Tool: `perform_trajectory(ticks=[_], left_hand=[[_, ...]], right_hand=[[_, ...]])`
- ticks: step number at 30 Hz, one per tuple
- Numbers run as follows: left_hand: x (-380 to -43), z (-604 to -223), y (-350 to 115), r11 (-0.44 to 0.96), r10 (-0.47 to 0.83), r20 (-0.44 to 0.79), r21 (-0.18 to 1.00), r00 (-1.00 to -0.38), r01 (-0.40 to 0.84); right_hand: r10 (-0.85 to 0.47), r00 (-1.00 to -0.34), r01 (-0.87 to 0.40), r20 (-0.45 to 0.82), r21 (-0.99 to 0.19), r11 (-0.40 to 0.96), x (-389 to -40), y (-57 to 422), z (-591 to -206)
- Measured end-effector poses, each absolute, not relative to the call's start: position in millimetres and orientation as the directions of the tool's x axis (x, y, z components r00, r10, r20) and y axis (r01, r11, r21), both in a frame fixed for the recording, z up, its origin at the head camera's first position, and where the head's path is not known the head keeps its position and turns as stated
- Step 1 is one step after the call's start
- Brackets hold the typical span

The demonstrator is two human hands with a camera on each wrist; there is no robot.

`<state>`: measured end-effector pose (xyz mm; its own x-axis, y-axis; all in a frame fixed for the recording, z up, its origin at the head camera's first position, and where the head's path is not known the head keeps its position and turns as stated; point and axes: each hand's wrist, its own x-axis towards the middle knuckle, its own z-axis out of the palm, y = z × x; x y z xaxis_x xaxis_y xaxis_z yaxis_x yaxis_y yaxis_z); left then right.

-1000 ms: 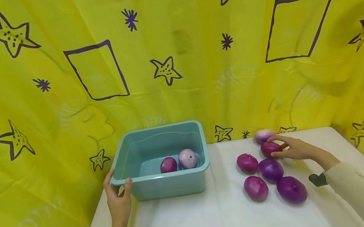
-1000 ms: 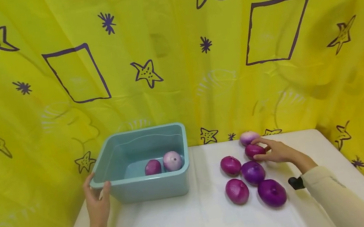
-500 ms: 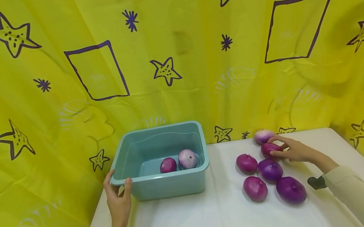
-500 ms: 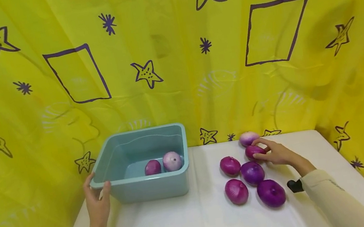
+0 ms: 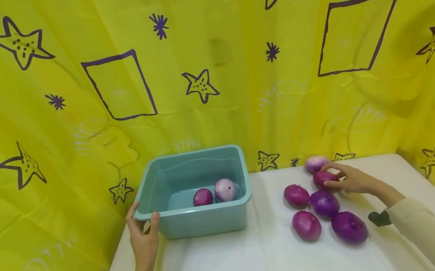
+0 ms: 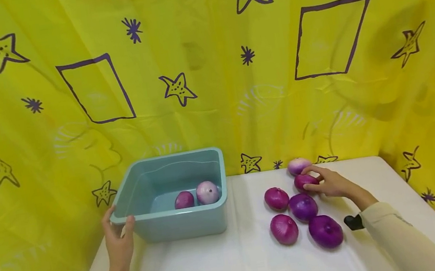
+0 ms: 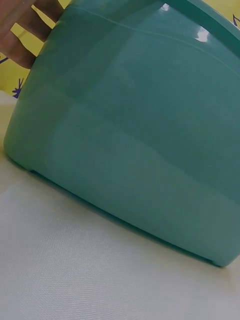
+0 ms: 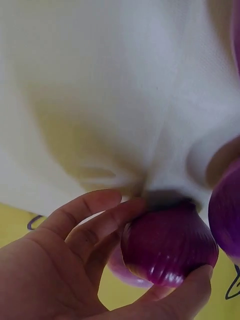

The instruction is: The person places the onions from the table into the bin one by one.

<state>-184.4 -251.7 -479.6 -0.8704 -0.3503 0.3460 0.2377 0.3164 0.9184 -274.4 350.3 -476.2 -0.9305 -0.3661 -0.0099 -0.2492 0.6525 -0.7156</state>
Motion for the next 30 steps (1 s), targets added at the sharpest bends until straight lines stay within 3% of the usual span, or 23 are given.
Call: perform_trajectory(ticks=[10, 26, 30], left_hand=[[-183, -481, -251, 0.287, -0.341, 0.316, 0.932, -0.886, 0.222], [-184, -480, -252, 0.322, -0.351, 0.328, 0.922, -0.877, 0.216], [-183, -480, -252, 0.315, -0.350, 0.330, 0.923, -0.877, 0.222]], right_hand=[[-0.470, -0.874, -0.440, 0.124, -0.612, 0.657, -278, 349, -433], [-0.428, -0.830, -0.556, 0.358, -0.462, 0.691, -288, 332, -348], [-0.394, -0.845, -0.531, 0.362, -0.479, 0.699, -289, 325, -332]])
